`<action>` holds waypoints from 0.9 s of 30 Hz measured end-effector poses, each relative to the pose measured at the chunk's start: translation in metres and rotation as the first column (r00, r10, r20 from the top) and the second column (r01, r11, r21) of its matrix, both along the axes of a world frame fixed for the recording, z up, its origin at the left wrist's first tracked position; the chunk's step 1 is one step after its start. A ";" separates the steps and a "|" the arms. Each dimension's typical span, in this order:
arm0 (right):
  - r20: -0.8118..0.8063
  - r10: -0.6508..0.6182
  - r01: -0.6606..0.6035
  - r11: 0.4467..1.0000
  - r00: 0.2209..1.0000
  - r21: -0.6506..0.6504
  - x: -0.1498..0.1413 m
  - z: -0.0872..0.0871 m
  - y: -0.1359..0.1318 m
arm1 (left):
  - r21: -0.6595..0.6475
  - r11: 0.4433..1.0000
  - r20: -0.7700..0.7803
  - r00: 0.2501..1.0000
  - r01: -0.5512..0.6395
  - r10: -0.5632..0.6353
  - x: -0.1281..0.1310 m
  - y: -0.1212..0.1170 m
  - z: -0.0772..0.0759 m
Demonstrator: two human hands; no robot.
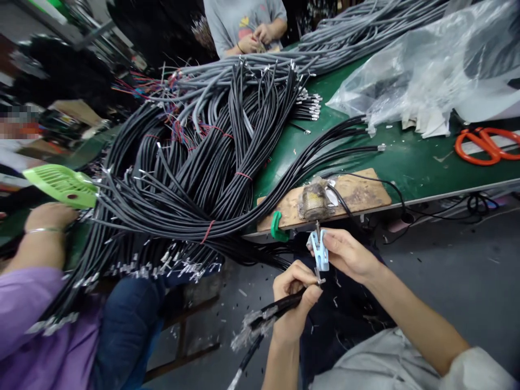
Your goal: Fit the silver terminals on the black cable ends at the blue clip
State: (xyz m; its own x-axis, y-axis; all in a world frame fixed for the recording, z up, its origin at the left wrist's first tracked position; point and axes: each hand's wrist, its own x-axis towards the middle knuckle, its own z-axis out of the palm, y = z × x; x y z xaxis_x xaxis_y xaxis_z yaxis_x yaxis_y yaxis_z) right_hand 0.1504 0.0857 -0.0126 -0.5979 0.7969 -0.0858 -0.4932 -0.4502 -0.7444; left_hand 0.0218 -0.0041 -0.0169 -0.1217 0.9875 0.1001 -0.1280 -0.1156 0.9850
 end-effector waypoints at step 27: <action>0.341 -0.472 0.044 0.635 0.813 0.772 0.040 0.004 -0.064 | -0.125 0.970 -0.227 0.946 0.207 -0.231 -0.002 0.004 -0.005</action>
State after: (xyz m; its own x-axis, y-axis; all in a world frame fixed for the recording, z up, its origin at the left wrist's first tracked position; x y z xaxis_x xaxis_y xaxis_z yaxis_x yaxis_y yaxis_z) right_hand 0.1906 0.0222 -0.0091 -0.4011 0.8402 0.3649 0.0109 0.4027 -0.9153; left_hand 0.0202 -0.0002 -0.0224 0.1143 0.9934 0.0010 0.0999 -0.0125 0.9949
